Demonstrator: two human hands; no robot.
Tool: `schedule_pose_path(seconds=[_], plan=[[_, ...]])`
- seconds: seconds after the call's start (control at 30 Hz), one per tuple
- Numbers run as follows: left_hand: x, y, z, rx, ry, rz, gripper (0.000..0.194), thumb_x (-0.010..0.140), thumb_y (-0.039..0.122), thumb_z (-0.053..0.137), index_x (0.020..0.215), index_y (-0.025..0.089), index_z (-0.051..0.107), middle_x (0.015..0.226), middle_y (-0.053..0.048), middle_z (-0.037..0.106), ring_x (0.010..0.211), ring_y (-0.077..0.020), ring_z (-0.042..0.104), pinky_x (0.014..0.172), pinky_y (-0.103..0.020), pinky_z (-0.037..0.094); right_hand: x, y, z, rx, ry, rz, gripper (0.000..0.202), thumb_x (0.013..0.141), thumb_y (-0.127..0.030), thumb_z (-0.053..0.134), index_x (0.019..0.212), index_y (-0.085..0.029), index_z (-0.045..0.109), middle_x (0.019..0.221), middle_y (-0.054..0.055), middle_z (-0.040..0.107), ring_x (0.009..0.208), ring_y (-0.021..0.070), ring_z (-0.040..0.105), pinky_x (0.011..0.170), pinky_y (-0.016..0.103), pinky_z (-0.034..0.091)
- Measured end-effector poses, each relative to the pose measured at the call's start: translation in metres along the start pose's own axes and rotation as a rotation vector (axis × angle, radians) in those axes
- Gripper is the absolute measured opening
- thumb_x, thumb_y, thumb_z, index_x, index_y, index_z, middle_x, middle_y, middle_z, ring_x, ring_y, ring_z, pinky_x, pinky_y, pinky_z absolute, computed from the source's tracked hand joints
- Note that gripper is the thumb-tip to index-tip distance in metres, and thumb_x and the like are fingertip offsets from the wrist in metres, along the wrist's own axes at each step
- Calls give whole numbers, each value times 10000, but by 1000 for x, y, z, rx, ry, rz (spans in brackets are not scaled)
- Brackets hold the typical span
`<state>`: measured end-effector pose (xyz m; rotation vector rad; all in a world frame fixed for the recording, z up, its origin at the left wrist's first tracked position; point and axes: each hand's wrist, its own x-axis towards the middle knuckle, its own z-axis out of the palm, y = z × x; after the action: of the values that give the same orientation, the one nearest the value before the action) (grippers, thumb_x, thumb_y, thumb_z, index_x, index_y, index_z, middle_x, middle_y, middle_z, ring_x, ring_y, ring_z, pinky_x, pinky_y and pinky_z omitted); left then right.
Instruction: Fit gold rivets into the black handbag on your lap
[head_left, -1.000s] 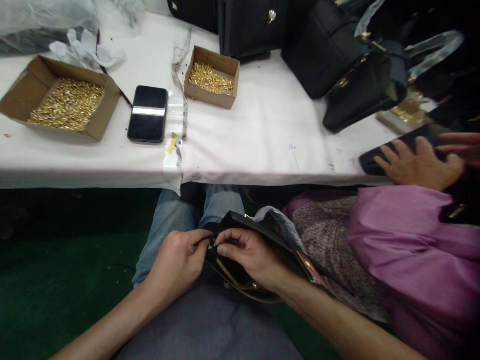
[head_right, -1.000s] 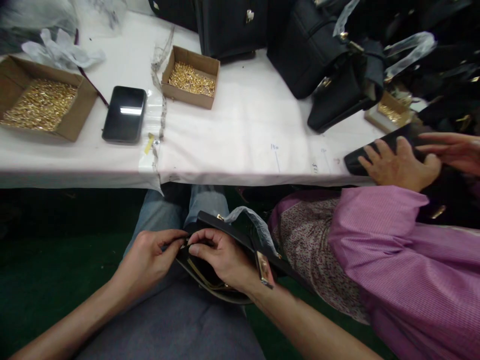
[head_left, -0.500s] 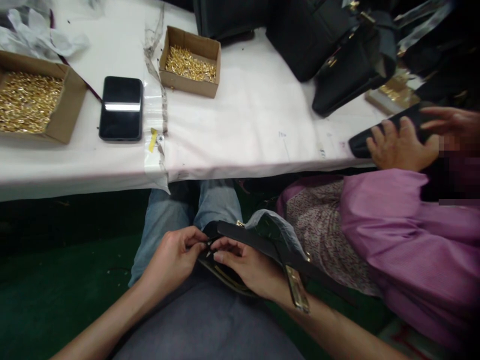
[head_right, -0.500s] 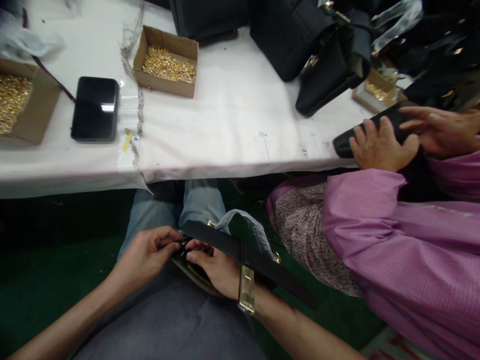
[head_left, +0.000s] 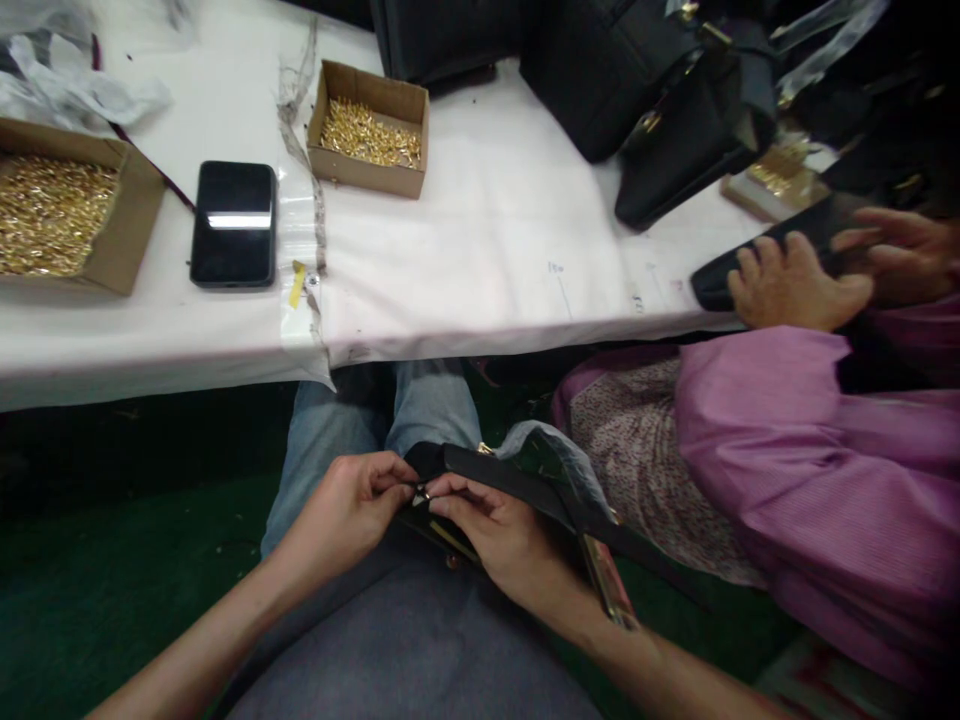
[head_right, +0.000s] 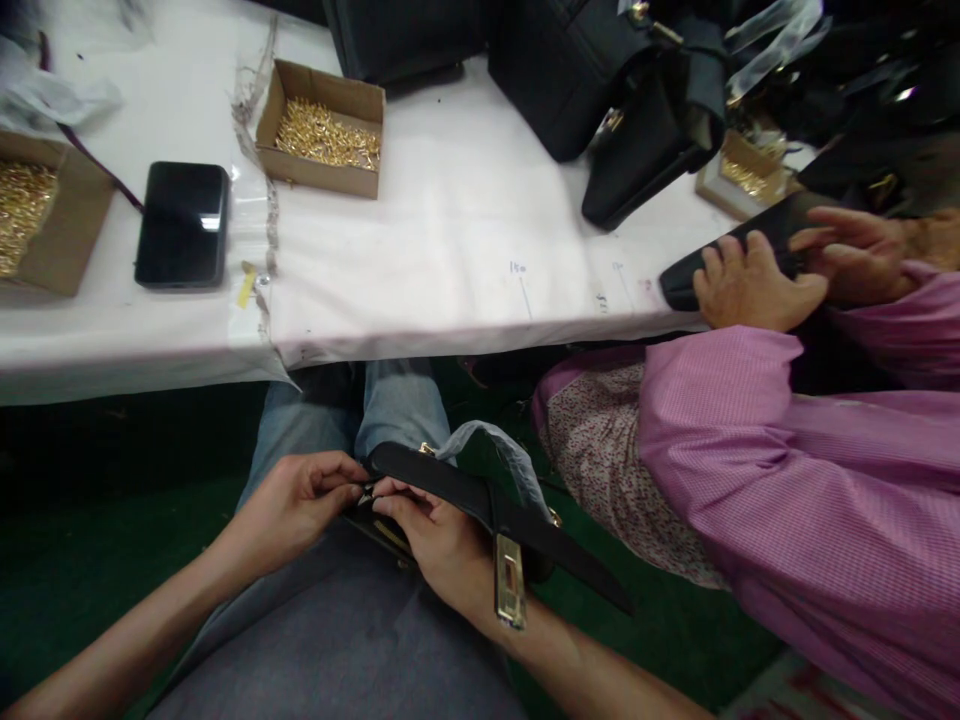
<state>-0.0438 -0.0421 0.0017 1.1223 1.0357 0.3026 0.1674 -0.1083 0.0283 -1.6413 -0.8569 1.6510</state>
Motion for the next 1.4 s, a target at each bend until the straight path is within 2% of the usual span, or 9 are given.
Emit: schedule_pose_path(seconds=[0.13,0.23,0.33,0.43,0.67,0.83,1.1,1.27,1.4], plan=[[3,5,-1,15,-6,-26,81,969,244,693,1001,218,763,806,16,790,747,-171,710,643,-267,431,1,-3,-2,-32,45,-57,112,947,-348,775,944,-266,851,1020,10,829,1027,232,755,1014,355,601],[1,8,4,-8,65,-70,75,920,231,731,989,222,759,845,12,822,794,-188,758,664,-266,472,5,-9,-5,-90,33,-49,110,951,-329,769,933,-264,855,945,7,822,954,226,755,927,340,610],[-5,6,11,-29,145,-52,187,891,262,791,1076,247,817,1106,-16,865,1071,-250,811,918,-330,602,9,-13,-10,-129,49,-55,97,931,-327,796,949,-261,865,953,9,830,948,224,755,900,331,606],[-11,2,16,40,188,-24,262,923,324,791,1173,291,860,1260,-25,849,1224,-288,782,1102,-422,589,9,-11,-11,-97,44,-56,91,915,-330,809,936,-260,864,955,4,825,961,221,751,912,325,604],[-15,5,21,66,187,-2,278,988,348,720,1209,302,883,1181,-12,872,1118,-278,814,996,-386,628,7,13,-11,17,30,9,115,949,-396,810,960,-291,856,956,-12,812,984,223,741,910,329,591],[-15,3,27,52,184,51,294,1027,297,687,1257,337,865,1208,12,868,1121,-240,821,980,-335,639,10,33,-17,-8,71,47,220,917,-483,846,986,-275,858,1054,14,842,1057,258,761,1038,395,572],[-21,-6,32,86,210,193,403,1055,176,678,1301,459,824,1238,76,856,1112,-182,812,976,-306,615,7,28,-27,-105,24,87,357,924,-588,857,1089,-272,874,1178,48,860,1145,305,785,1107,451,569],[-21,-2,35,87,252,326,446,1066,124,661,1318,456,820,1239,70,857,1090,-165,807,967,-317,600,4,29,-31,-100,32,166,478,917,-661,850,1190,-269,868,1255,79,852,1261,344,761,1177,504,567],[-17,-1,32,116,216,381,416,1065,102,654,1290,402,835,1209,44,862,1052,-179,812,973,-363,592,9,31,-36,-178,76,162,550,845,-691,900,1145,-231,882,1208,114,860,1279,378,753,1210,549,553]])
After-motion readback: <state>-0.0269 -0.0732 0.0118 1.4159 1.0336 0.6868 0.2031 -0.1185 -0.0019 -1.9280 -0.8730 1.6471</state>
